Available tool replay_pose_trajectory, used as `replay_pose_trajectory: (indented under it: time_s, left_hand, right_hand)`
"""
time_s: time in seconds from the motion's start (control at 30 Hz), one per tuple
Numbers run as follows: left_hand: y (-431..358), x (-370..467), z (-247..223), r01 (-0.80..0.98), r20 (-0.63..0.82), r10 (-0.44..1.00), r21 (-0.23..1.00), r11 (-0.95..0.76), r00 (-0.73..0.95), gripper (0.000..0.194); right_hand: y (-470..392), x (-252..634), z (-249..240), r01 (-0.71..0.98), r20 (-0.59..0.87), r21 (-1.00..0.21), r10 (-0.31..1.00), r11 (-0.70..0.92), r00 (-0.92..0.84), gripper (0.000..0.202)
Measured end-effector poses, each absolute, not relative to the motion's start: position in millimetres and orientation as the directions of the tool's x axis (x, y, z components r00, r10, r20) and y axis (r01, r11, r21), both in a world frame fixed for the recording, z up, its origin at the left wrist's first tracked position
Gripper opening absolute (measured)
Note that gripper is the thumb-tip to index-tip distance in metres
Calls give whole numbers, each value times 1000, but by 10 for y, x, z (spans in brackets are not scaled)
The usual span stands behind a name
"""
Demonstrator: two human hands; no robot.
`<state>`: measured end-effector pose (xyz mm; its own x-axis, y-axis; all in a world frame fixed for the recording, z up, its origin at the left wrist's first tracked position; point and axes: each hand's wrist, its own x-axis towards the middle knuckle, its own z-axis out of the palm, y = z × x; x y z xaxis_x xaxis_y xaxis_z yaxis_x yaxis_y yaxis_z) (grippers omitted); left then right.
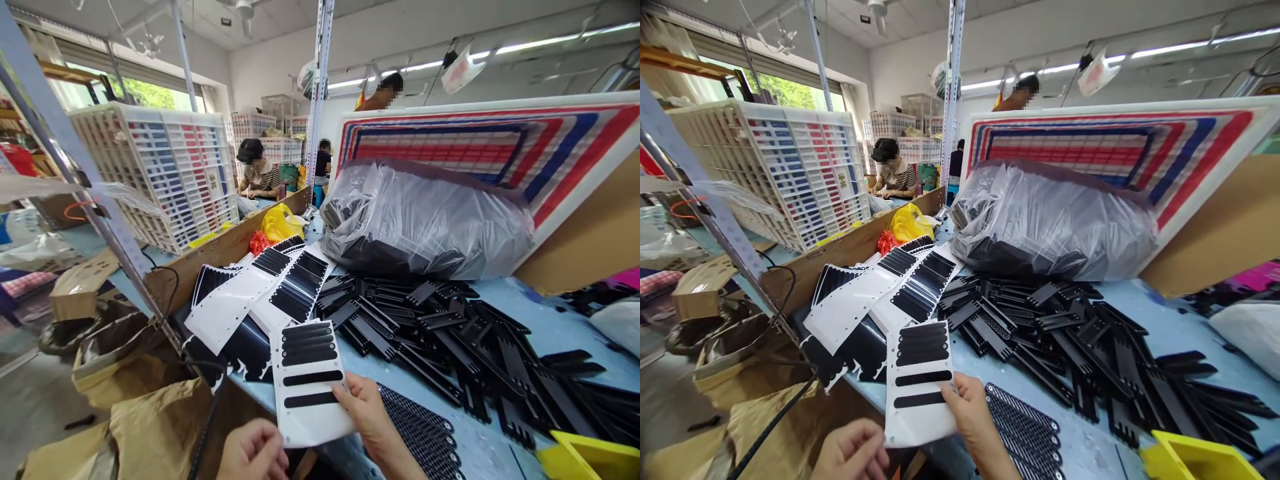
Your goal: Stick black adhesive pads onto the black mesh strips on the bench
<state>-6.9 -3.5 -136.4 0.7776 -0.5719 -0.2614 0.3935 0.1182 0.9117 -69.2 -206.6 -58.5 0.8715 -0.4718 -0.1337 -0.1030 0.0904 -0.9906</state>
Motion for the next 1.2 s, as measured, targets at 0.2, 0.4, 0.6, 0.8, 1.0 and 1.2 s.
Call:
replay_pose_trajectory:
  time_s: [0.2,0.4,0.6,0.8,1.0,1.2]
  left_hand:
    - [-99,106,-1245,404,-276,-520,903,148,808,56]
    - [-208,133,-1192,579,-301,-622,755,308,723,42]
    - [-276,82,-1107,626,-383,-574,714,313,724,48]
    - [-290,-11,-1013,536,-239,-634,777,329,736,39]
    - [-319,-40,-904,400,-143,-671,883,246,727,41]
    - [-379,-56,-850,313,-115,-693,935,166,711,44]
  right_hand:
    - [-1976,-789,-521,-92,-126,-990,-406,103,905,45]
    - [-2115,-692,-503,-198,-3,-929,-530,-313,848,48]
    - [-2050,-900,-629,-185,287,-672,-483,-717,827,32]
    - [-1623,-974,-1037,-137,306,-616,-395,-776,866,45]
    - [-1541,-858,-952,-213,170,-717,-463,-663,870,50]
    - [-1544,-860,-765,-206,78,-795,-433,-570,898,44]
